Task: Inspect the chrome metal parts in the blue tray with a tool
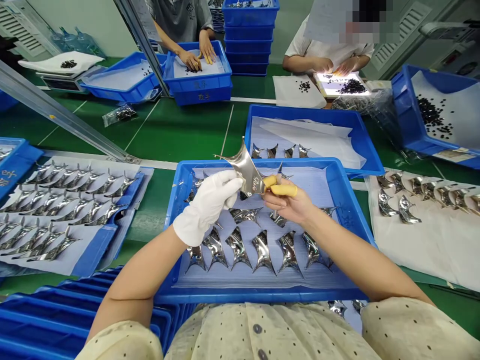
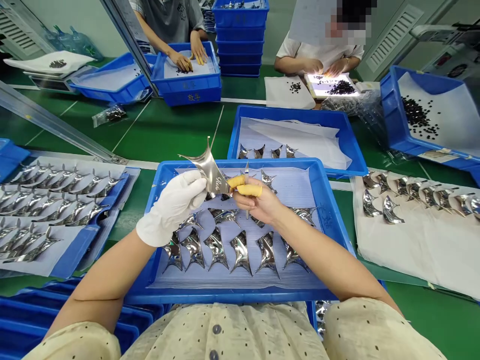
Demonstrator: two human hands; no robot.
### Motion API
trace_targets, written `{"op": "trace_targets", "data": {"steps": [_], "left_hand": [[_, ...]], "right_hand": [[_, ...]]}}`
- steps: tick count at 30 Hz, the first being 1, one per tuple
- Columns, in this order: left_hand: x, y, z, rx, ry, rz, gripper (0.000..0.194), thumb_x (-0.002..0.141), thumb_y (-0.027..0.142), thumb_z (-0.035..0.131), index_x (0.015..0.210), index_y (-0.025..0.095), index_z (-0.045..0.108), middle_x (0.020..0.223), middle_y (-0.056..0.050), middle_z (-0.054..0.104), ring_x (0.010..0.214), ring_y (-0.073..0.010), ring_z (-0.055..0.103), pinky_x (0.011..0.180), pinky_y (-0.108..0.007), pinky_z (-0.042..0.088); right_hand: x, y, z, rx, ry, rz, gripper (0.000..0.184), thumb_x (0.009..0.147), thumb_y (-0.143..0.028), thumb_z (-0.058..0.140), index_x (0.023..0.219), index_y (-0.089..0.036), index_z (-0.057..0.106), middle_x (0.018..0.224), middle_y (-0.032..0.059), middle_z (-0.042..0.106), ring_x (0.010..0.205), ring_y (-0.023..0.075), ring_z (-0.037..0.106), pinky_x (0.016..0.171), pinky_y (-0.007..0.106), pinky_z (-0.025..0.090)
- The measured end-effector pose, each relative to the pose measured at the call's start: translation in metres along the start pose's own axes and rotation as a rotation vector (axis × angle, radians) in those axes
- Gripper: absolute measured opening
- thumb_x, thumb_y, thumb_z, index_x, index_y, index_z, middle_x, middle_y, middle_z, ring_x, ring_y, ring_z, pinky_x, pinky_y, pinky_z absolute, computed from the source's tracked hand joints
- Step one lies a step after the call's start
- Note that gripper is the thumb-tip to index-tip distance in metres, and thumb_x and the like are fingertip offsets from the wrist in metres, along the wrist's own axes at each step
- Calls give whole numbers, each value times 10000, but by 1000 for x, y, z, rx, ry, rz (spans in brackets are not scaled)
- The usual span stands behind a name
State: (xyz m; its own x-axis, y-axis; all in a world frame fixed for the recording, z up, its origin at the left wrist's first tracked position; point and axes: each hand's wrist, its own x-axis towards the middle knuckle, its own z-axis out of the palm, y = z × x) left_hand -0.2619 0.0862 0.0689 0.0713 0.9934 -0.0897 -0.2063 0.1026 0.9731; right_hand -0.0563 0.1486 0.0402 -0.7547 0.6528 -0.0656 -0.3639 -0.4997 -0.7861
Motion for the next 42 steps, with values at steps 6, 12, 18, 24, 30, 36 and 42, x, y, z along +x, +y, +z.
{"op": "trace_targets", "data": {"steps": [6,12,18,24,30,36,42], "left_hand": [[9,-15,10,-378,-109,-64,421,732,437,909,970,164,694,693,34,563,502,-37,345,449,-179,274],[10,-28,12,-323,-110,-72,394,770,493,885,916,179,698,628,39,549,490,-48,382,459,-175,312],[18,-26,-6,-151,88,-77,412,755,550,872,788,153,767,610,-10,611,498,-63,439,456,-196,368],[29,-19,-14,-333,246,2,294,634,291,970,826,191,771,852,-5,734,574,-49,558,498,-164,468],[28,-26,-16,-387,161,-90,303,737,221,913,1005,208,771,971,2,755,639,-34,630,613,-140,562],[31,-29,-22,-394,171,-110,297,746,217,924,992,221,758,930,22,758,671,-40,674,629,-127,583],[33,-31,-16,-415,189,-102,94,865,161,806,920,230,771,890,41,761,676,-43,635,611,-124,594]], "right_hand": [[-12,-9,15,38,-18,-25,193,709,-212,821,884,-226,740,575,-108,437,445,29,102,397,191,105],[-15,1,21,-95,150,-26,346,752,-453,875,772,-190,652,671,-56,606,441,20,153,424,206,148],[-55,-33,-38,-870,519,-326,184,761,-349,749,778,-210,629,711,-20,606,574,105,431,559,260,318],[-93,-34,-93,-1966,679,156,79,796,-239,587,780,-183,641,876,77,713,715,203,590,604,315,282],[-81,-20,-102,-2132,622,397,277,920,-264,541,1085,-134,721,1093,147,753,911,270,696,607,333,299],[-96,-29,-100,-2010,581,416,306,945,-370,638,1144,-156,727,1117,123,767,945,268,708,641,315,355],[-96,-12,-89,-1905,478,511,245,908,-252,660,1132,-198,741,990,67,791,889,236,706,640,290,358]]}}
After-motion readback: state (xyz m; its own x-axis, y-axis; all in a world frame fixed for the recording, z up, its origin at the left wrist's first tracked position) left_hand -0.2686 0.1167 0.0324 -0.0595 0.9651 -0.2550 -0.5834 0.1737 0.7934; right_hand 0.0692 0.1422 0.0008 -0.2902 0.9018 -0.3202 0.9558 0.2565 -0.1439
